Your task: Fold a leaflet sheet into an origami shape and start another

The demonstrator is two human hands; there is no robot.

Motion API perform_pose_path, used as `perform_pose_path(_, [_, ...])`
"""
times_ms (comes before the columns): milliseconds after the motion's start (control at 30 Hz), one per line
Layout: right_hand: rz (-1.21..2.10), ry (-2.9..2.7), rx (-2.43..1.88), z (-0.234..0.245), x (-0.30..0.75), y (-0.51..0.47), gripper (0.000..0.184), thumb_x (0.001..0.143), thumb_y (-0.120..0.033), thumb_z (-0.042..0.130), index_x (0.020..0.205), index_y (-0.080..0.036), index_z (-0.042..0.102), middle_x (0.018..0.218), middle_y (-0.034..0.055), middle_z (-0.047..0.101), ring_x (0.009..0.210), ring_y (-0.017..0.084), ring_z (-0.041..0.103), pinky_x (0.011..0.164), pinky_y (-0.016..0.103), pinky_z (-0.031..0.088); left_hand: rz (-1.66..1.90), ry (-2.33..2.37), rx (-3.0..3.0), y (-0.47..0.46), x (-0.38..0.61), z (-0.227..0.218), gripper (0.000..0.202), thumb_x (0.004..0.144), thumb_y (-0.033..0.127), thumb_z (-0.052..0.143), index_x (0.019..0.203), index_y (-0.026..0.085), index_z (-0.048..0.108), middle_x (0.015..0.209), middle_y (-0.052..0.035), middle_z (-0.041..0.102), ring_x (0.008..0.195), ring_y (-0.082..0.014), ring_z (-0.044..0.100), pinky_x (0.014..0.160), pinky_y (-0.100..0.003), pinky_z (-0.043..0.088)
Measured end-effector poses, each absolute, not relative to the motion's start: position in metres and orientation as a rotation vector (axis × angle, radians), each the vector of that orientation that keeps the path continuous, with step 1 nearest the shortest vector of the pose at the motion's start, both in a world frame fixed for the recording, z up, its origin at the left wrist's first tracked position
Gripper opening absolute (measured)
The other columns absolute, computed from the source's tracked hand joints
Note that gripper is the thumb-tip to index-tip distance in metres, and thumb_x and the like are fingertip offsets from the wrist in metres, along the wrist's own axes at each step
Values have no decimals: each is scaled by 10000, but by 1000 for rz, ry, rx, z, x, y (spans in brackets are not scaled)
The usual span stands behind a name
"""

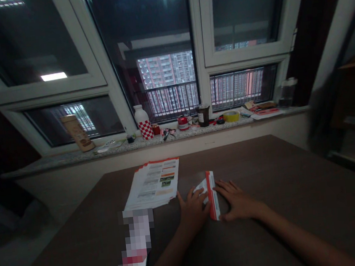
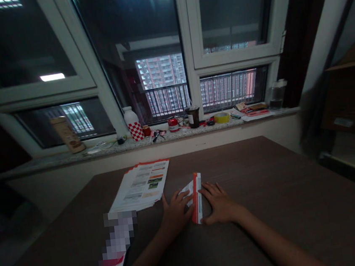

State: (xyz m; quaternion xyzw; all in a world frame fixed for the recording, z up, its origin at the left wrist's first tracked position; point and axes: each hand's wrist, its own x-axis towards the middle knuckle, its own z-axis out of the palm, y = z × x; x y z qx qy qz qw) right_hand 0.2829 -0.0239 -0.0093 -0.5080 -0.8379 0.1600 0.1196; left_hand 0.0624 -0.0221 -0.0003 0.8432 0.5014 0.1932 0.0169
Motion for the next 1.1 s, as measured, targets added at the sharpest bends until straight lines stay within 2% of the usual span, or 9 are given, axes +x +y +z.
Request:
perform_pose_path(167, [470,-2463,-1476,-5,282,-27,1086,605,-697,668,1488,-230,243,1569,114,160,1434,336,104,1156,524,18,633,1531,2611,-19,60,-5,306,914,417,500,1209,391,576,1329,3,571,1301,-298,398,1053,-733,-29])
perform_pose_path(300, [499,-2421,-1394,0,286,-31,1062,620,-716,664,1484,-258,249,1554,100,214,1420,324,171,1157,523,38,681,1505,2611,-17,59,-8,294,913,412,507,1196,388,580,1301,10,583,1289,-287,408,1050,-737,-20])
perform_pose_path(400, [528,-2295,-1364,-2,290,-29,803,717,-665,631,1399,-293,424,1495,74,343,1373,296,289,1145,506,141,701,1496,2599,-17,59,-7,275,896,398,536,1158,355,609,1256,-10,598,1275,-288,418,1071,-714,-5])
perform_pose_path(500, [533,-2179,-1335,-6,291,-26,409,825,-575,573,1125,-316,673,1360,47,501,1283,265,410,1098,463,261,714,1483,2586,-18,58,-5,262,859,399,591,1104,317,633,1200,-29,612,1252,-286,434,1085,-692,8])
perform_pose_path(567, [539,-2160,-1288,-8,291,-23,299,842,-540,574,962,-322,739,1291,33,555,1238,261,446,1073,454,287,726,1473,2585,-18,57,-4,264,831,412,626,1070,302,639,1162,-30,618,1230,-282,447,1089,-683,16])
perform_pose_path(633, [554,-2168,-1251,-8,291,-22,254,824,-524,611,893,-329,758,1266,26,573,1222,271,451,1062,463,285,733,1467,2588,-19,57,-4,267,810,421,648,1046,294,640,1126,-25,622,1207,-279,461,1090,-680,23])
perform_pose_path(767, [568,-2173,-1245,-7,290,-22,194,785,-481,676,865,-330,768,1264,33,577,1216,286,444,1052,474,275,725,1476,2588,-19,58,-5,265,790,410,668,1025,293,636,1094,-14,621,1178,-276,472,1082,-690,17])
perform_pose_path(1100, [431,-2053,-1434,-16,284,-12,134,805,-349,667,900,-342,762,1272,37,569,1201,264,463,1022,424,324,671,1479,2569,-19,59,-2,285,790,414,667,1047,301,621,1183,-10,598,1226,-293,433,1066,-716,17])
